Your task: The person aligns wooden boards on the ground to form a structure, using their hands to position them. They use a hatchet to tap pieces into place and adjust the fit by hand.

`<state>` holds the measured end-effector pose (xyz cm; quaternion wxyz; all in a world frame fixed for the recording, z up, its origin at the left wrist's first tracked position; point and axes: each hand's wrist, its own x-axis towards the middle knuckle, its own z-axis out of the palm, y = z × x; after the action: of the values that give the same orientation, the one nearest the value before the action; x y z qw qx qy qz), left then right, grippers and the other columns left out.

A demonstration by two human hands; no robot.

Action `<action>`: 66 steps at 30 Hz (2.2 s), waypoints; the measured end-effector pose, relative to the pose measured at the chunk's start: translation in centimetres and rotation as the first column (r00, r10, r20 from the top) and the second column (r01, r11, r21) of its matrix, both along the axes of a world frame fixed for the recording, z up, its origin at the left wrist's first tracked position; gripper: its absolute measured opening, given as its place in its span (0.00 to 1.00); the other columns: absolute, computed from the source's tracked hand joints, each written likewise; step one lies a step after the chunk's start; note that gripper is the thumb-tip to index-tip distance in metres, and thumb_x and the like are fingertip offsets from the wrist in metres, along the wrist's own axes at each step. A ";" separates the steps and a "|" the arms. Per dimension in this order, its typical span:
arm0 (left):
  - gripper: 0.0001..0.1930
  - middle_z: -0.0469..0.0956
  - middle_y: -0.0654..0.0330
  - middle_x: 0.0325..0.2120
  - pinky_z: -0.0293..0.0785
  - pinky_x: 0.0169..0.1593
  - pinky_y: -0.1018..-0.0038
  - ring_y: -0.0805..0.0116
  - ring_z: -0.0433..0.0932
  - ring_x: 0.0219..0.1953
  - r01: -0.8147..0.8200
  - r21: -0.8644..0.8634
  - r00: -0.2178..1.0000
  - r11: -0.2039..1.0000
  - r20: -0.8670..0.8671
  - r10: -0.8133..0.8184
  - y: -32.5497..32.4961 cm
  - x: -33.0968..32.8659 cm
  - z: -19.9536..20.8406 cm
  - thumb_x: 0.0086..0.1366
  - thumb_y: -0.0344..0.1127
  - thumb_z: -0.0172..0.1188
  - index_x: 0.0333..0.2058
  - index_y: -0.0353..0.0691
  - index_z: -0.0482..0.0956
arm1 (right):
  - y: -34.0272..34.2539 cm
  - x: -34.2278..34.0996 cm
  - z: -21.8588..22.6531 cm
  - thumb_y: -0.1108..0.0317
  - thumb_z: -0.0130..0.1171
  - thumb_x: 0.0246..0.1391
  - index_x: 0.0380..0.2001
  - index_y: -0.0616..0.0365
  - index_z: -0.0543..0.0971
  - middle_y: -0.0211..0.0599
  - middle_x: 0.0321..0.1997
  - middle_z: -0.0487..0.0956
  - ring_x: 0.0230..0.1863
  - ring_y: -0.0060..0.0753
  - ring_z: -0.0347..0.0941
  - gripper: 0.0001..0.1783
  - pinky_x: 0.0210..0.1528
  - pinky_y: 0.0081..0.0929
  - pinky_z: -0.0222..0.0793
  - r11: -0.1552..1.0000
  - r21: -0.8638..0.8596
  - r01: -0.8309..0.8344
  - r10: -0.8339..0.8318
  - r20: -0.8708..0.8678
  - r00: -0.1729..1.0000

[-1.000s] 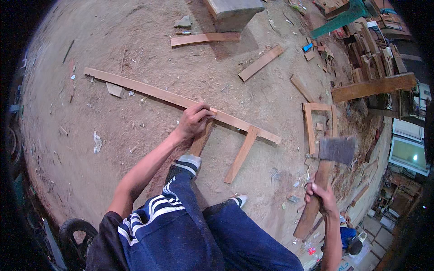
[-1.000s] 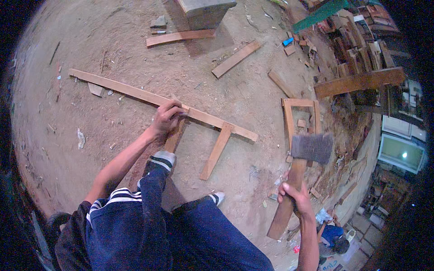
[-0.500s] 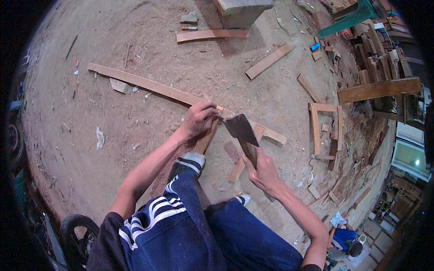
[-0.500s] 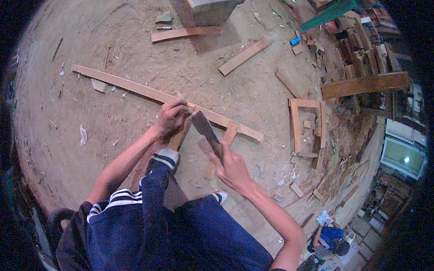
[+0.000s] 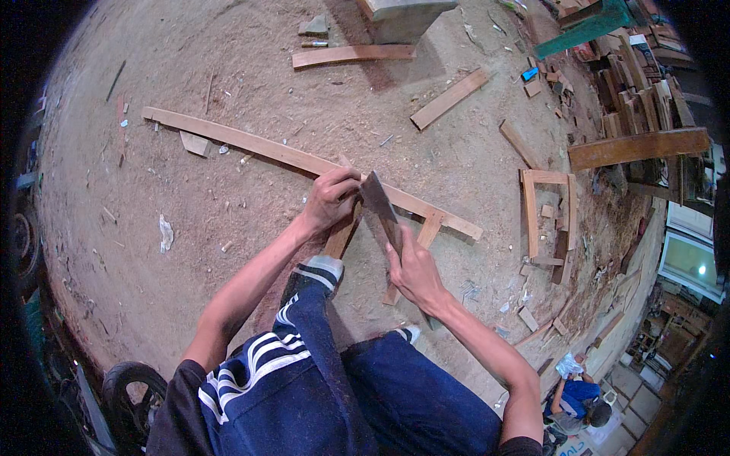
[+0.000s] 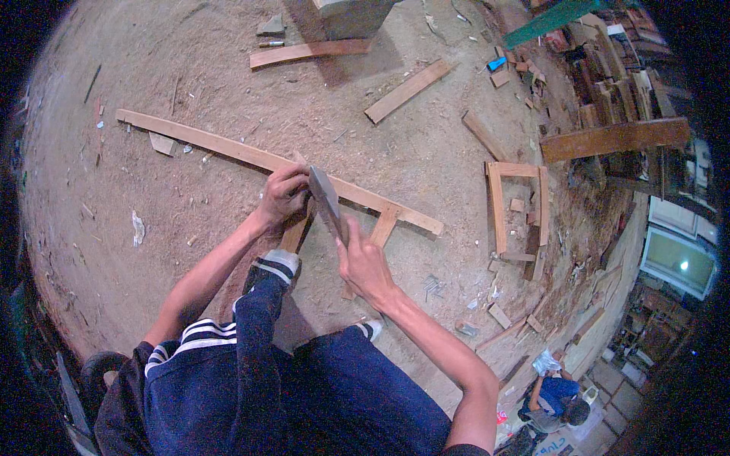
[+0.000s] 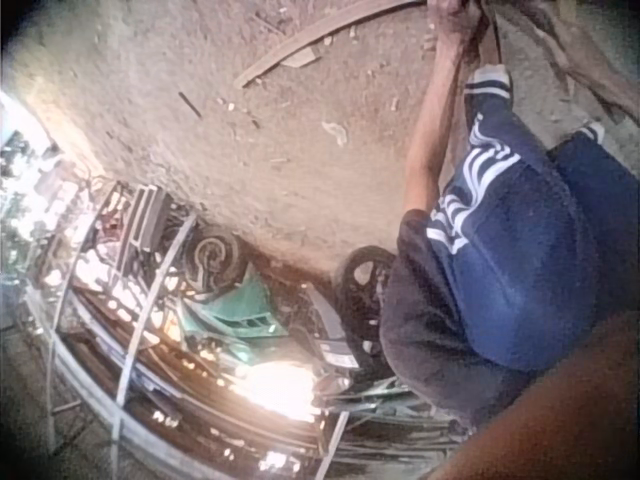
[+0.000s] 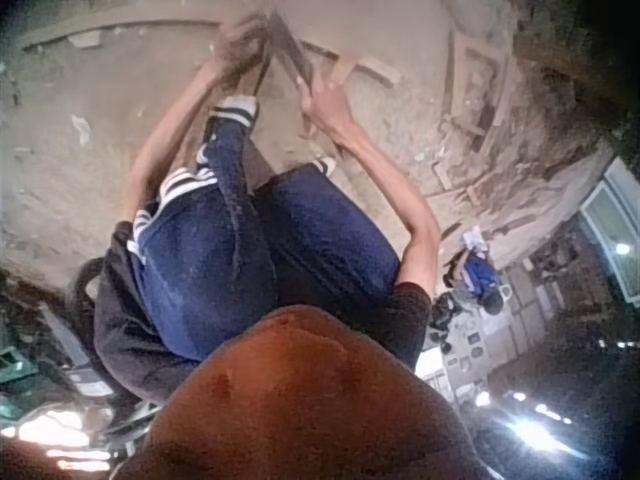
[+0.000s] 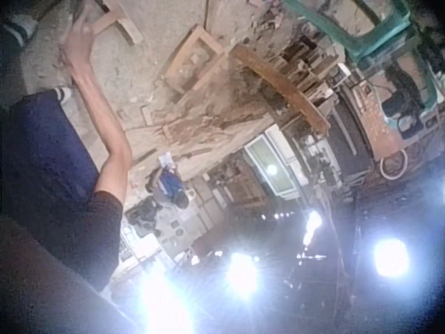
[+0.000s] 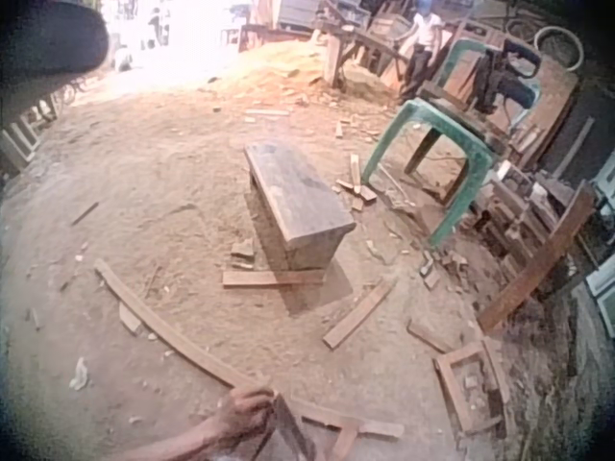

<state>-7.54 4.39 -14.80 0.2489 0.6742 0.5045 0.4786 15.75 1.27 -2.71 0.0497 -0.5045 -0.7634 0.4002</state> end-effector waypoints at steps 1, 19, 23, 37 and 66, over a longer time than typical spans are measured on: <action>0.10 0.81 0.53 0.36 0.80 0.42 0.63 0.52 0.82 0.39 -0.012 0.014 1.000 1.000 -0.002 0.012 0.0 0.0 0.0 0.51 0.20 0.65 0.34 0.33 0.82 | -0.2 0.1 -0.2 0.70 0.55 0.67 0.63 0.68 0.63 0.72 0.34 0.80 0.35 0.74 0.80 0.26 0.32 0.60 0.76 1.000 -0.002 0.001 -0.001 0.000 1.000; 0.12 0.81 0.52 0.38 0.80 0.44 0.63 0.51 0.83 0.41 0.005 -0.050 0.999 0.999 0.050 -0.002 -0.1 -0.1 -0.5 0.51 0.20 0.67 0.37 0.32 0.82 | -0.8 -0.2 -1.1 0.71 0.54 0.67 0.65 0.66 0.60 0.76 0.51 0.77 0.44 0.76 0.79 0.27 0.40 0.59 0.79 0.999 0.033 -0.001 0.001 -0.011 1.000; 0.13 0.81 0.52 0.39 0.80 0.44 0.64 0.52 0.83 0.41 -0.003 -0.024 0.999 1.000 0.032 0.004 -0.2 0.0 -0.5 0.51 0.21 0.67 0.37 0.32 0.82 | -1.1 -0.2 -0.5 0.70 0.53 0.68 0.66 0.66 0.60 0.76 0.45 0.79 0.42 0.77 0.79 0.28 0.42 0.58 0.78 0.996 -0.051 0.067 -0.068 -0.013 0.998; 0.13 0.79 0.55 0.36 0.81 0.39 0.68 0.60 0.83 0.36 0.008 0.009 0.999 1.000 0.051 -0.008 0.1 -0.3 0.2 0.55 0.23 0.73 0.40 0.37 0.86 | -1.3 0.7 -0.2 0.68 0.53 0.69 0.66 0.67 0.60 0.75 0.43 0.79 0.44 0.76 0.79 0.27 0.43 0.58 0.77 0.984 -0.068 0.163 -0.165 -0.024 0.986; 0.13 0.81 0.53 0.39 0.82 0.44 0.66 0.57 0.84 0.42 -0.013 -0.027 0.999 1.000 0.050 0.015 -0.6 -0.5 -0.9 0.56 0.21 0.70 0.41 0.34 0.85 | -1.5 -0.1 -2.4 0.68 0.55 0.66 0.67 0.65 0.60 0.68 0.39 0.79 0.36 0.71 0.80 0.30 0.38 0.56 0.78 0.998 0.060 0.015 -0.011 -0.059 0.998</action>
<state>-8.05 3.79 -15.70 0.2671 0.6551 0.5091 0.4902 15.66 -0.23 -5.06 0.0898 -0.4959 -0.7700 0.3912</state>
